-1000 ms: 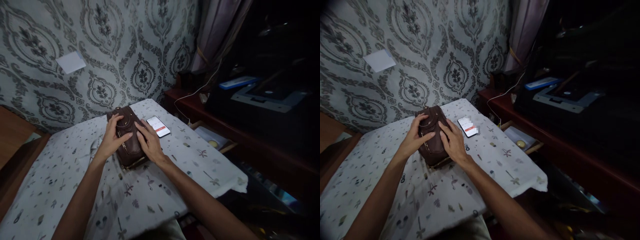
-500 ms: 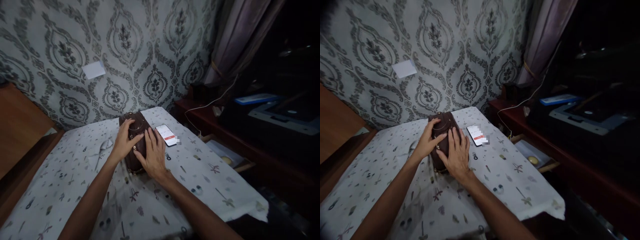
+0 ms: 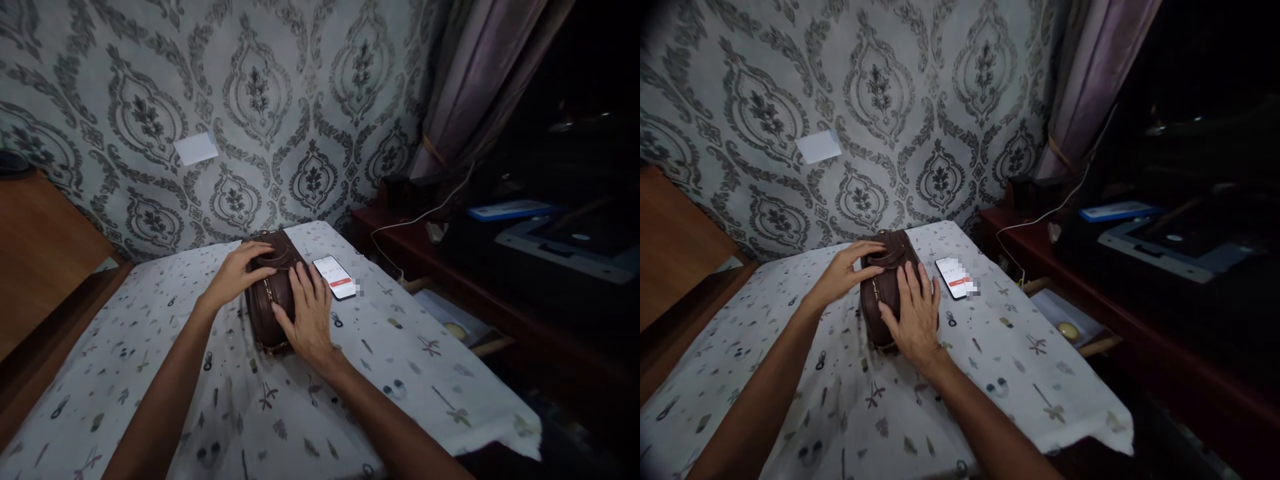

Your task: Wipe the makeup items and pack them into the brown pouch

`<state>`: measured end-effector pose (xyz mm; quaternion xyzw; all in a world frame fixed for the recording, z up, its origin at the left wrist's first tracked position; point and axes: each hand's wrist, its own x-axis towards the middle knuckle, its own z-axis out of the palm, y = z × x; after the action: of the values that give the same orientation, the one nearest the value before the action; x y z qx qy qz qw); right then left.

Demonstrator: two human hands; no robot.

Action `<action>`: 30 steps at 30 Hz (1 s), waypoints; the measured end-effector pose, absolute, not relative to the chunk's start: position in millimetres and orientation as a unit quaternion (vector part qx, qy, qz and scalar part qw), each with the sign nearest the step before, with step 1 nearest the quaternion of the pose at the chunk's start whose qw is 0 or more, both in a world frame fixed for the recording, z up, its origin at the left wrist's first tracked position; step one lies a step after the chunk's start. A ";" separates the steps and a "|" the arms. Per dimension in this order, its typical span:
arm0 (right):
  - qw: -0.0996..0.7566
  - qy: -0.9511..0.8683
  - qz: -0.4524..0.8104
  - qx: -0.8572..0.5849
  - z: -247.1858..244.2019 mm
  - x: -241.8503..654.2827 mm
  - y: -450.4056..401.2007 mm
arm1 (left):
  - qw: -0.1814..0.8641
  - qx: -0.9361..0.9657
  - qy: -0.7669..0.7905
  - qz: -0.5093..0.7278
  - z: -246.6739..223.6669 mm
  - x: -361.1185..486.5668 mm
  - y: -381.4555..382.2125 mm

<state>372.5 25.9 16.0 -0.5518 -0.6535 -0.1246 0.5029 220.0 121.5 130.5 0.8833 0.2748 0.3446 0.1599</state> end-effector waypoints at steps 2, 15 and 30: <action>0.504 -0.649 -0.132 -0.554 17.4 372.4 25.3 | 0.199 0.877 0.271 0.344 130.8 213.4 126.5; 0.481 -0.658 -0.148 -0.560 24.0 374.9 22.8 | 0.161 0.791 0.383 0.449 114.6 221.8 146.5; 0.480 -0.660 -0.150 -0.559 21.7 375.1 24.8 | 0.313 0.659 0.383 0.567 99.8 243.8 124.6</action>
<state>375.1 24.8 21.7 -0.5589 -0.6595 -0.1499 0.4797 243.8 124.6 99.8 0.6587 0.3834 0.5669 0.3125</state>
